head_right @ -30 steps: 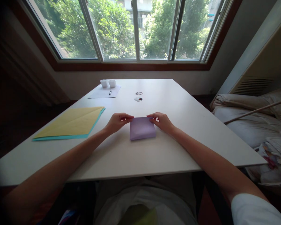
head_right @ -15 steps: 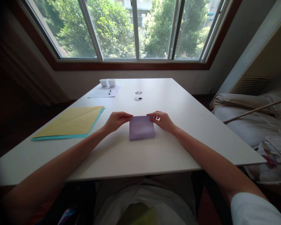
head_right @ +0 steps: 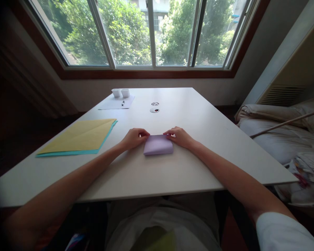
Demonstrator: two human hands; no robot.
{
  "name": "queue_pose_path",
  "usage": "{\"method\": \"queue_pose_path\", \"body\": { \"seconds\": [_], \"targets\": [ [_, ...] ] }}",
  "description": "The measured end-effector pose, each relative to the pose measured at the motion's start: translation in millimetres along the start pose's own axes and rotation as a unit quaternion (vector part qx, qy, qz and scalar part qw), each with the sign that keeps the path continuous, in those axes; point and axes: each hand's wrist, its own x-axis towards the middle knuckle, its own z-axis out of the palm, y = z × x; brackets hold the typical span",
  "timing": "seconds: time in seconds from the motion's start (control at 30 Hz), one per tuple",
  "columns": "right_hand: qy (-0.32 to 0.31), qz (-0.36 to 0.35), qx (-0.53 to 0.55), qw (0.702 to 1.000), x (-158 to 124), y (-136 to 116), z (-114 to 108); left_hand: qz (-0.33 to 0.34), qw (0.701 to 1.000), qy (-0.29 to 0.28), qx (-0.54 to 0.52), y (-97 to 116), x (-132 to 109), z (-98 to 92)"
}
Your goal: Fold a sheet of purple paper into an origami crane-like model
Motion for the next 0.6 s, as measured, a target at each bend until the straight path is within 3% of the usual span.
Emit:
{"method": "queue_pose_path", "body": {
  "seconds": [0.23,0.4,0.6],
  "targets": [
    [-0.016,-0.016,-0.049,0.999,2.6,0.6,-0.2,0.080,0.993,-0.063,0.067,-5.9,2.7,5.3],
    [-0.081,-0.098,-0.039,0.991,5.0,-5.0,-3.8,0.120,0.983,-0.065,0.126,-4.2,2.9,4.2],
    [-0.109,-0.115,-0.036,0.987,9.7,-5.7,-7.2,0.120,0.978,-0.071,0.156,1.3,-0.7,1.8]
  ]
}}
